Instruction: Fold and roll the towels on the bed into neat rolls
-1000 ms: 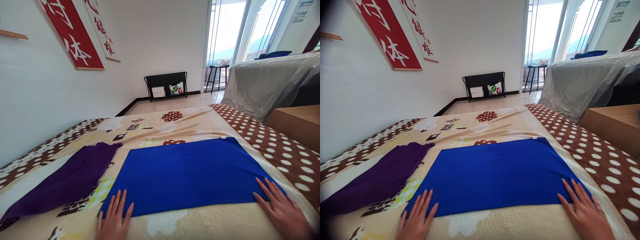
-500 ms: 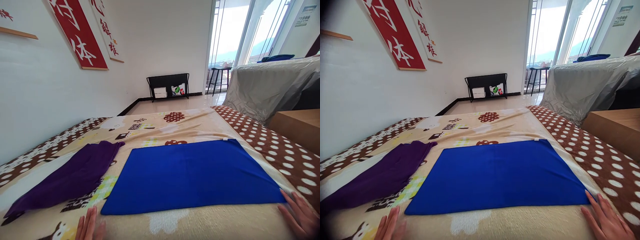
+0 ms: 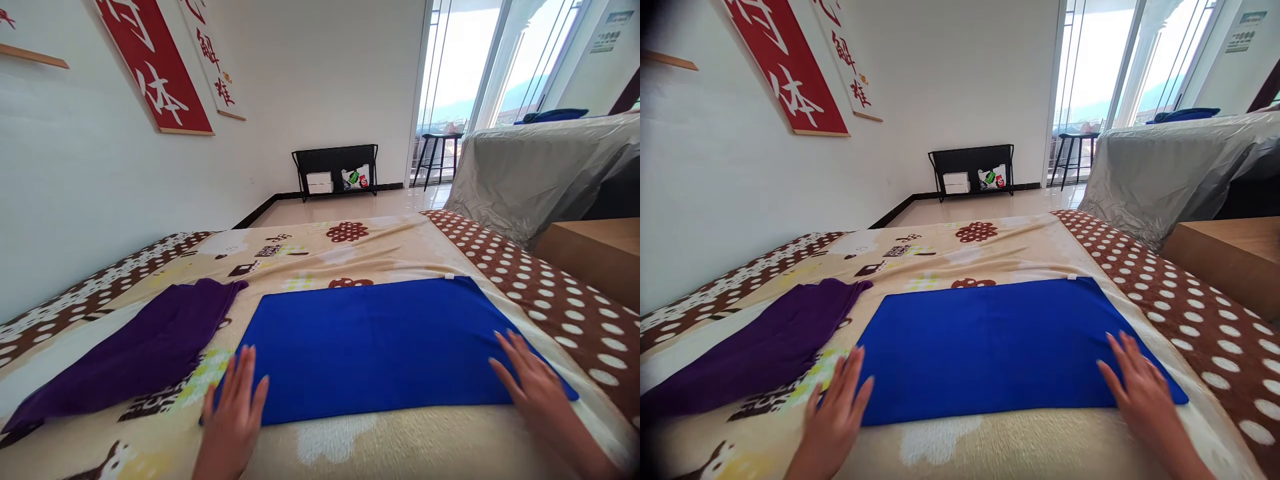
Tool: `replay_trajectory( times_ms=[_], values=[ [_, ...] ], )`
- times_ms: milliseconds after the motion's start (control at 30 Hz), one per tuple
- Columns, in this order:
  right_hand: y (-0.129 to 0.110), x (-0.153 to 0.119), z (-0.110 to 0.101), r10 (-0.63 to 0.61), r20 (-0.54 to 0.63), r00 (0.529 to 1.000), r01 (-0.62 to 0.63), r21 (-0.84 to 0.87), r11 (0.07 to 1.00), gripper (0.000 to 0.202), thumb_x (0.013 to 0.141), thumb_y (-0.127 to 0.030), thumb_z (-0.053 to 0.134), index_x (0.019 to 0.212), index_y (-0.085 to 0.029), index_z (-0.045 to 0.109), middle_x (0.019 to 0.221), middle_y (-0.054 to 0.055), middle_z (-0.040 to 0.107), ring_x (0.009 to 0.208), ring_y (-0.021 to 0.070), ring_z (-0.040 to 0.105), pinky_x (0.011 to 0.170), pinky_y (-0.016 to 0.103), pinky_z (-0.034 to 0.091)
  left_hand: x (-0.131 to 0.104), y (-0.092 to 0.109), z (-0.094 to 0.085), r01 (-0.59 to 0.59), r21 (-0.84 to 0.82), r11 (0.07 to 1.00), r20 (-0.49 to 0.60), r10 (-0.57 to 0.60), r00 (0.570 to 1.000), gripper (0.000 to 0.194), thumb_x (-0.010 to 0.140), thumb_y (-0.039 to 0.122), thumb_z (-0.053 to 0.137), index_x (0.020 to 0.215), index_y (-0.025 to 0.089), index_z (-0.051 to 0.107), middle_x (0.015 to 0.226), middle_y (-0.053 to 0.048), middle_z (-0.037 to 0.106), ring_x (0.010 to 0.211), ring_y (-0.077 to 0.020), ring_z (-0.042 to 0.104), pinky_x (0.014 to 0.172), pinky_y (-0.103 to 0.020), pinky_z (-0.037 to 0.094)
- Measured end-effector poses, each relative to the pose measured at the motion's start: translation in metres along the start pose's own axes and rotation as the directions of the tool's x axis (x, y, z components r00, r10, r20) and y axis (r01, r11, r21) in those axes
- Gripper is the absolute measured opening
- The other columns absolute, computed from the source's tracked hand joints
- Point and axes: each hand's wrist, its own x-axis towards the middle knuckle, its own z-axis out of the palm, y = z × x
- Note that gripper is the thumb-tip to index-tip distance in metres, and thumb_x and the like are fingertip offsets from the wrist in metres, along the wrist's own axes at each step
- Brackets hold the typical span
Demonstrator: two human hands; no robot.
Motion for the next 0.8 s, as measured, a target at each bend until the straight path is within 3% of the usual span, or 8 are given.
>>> replay_trajectory(
  times_ms=[100, 167, 233, 267, 367, 433, 700, 800],
  values=[
    [-0.117, 0.065, 0.011, -0.254, 0.166, 0.953, 0.228, 0.158, 0.961, 0.063, 0.099, -0.050, 0.022, 0.152, -0.019, 0.034, 0.158, 0.009, 0.032, 0.148, 0.0243, 0.025, 0.118, 0.048, 0.025, 0.060, 0.096, 0.011, -0.286, -0.053, 0.957, 0.087, 0.290, 0.953, 0.059, 0.101, 0.034, 0.022, 0.158, 0.024, 0.011, 0.164, -0.004, 0.020, 0.152, -0.0232, 0.015, 0.121, -0.054, 0.014],
    [-0.184, 0.100, 0.032, -0.354, 0.191, 0.916, 0.316, 0.202, 0.927, 0.054, 0.102, -0.041, 0.025, 0.150, -0.022, 0.037, 0.157, 0.004, 0.034, 0.147, 0.0172, 0.026, 0.120, 0.037, 0.022, 0.095, 0.155, 0.031, -0.374, -0.076, 0.924, 0.124, 0.381, 0.916, 0.059, 0.098, 0.025, 0.028, 0.157, 0.023, 0.020, 0.163, -0.004, 0.023, 0.151, -0.0221, 0.018, 0.121, -0.051, 0.016],
    [-0.228, 0.122, 0.059, -0.398, 0.210, 0.893, 0.350, 0.232, 0.908, 0.048, 0.102, -0.033, 0.032, 0.147, -0.020, 0.042, 0.154, 0.006, 0.040, 0.145, 0.0170, 0.032, 0.119, 0.038, 0.025, 0.118, 0.193, 0.059, -0.413, -0.089, 0.906, 0.155, 0.422, 0.893, 0.059, 0.095, 0.021, 0.032, 0.155, 0.020, 0.027, 0.160, -0.007, 0.030, 0.149, -0.0224, 0.025, 0.119, -0.048, 0.023],
    [-0.240, 0.128, 0.072, -0.401, 0.217, 0.890, 0.349, 0.242, 0.905, 0.046, 0.101, -0.034, 0.039, 0.145, -0.020, 0.044, 0.152, 0.008, 0.043, 0.142, 0.0198, 0.036, 0.118, 0.043, 0.027, 0.125, 0.204, 0.074, -0.426, -0.090, 0.900, 0.161, 0.435, 0.886, 0.059, 0.095, 0.019, 0.033, 0.154, 0.019, 0.030, 0.160, -0.008, 0.032, 0.149, -0.0225, 0.026, 0.119, -0.048, 0.024],
    [-0.247, 0.132, 0.102, -0.386, 0.224, 0.895, 0.326, 0.262, 0.909, 0.048, 0.096, -0.040, 0.054, 0.139, -0.020, 0.049, 0.148, 0.011, 0.045, 0.135, 0.0267, 0.043, 0.113, 0.055, 0.033, 0.131, 0.207, 0.109, -0.448, -0.083, 0.890, 0.148, 0.455, 0.878, 0.057, 0.096, 0.020, 0.031, 0.153, 0.016, 0.030, 0.161, -0.010, 0.029, 0.150, -0.0232, 0.022, 0.120, -0.048, 0.021],
    [-0.240, 0.129, 0.112, -0.382, 0.223, 0.897, 0.319, 0.274, 0.907, 0.048, 0.095, -0.040, 0.057, 0.138, -0.021, 0.050, 0.148, 0.011, 0.044, 0.134, 0.0276, 0.044, 0.112, 0.056, 0.034, 0.130, 0.200, 0.121, -0.456, -0.080, 0.887, 0.131, 0.462, 0.877, 0.057, 0.097, 0.022, 0.030, 0.154, 0.016, 0.028, 0.162, -0.010, 0.025, 0.151, -0.0232, 0.018, 0.121, -0.049, 0.018],
    [-0.230, 0.132, 0.123, -0.410, 0.217, 0.886, 0.342, 0.289, 0.894, 0.049, 0.097, -0.041, 0.053, 0.141, -0.021, 0.047, 0.150, 0.011, 0.043, 0.137, 0.0265, 0.042, 0.114, 0.055, 0.031, 0.132, 0.198, 0.130, -0.444, -0.088, 0.892, 0.113, 0.452, 0.885, 0.056, 0.101, 0.030, 0.021, 0.155, 0.018, 0.026, 0.163, -0.007, 0.023, 0.151, -0.0199, 0.017, 0.122, -0.047, 0.015],
    [-0.209, 0.141, 0.123, -0.413, 0.233, 0.880, 0.353, 0.261, 0.899, 0.051, 0.100, -0.046, 0.045, 0.145, -0.022, 0.044, 0.152, 0.010, 0.042, 0.142, 0.0249, 0.036, 0.118, 0.053, 0.025, 0.139, 0.192, 0.128, -0.419, -0.085, 0.904, 0.117, 0.426, 0.897, 0.057, 0.101, 0.044, 0.021, 0.155, 0.025, 0.027, 0.163, -0.004, 0.025, 0.151, -0.0210, 0.020, 0.122, -0.049, 0.017]
  ],
)
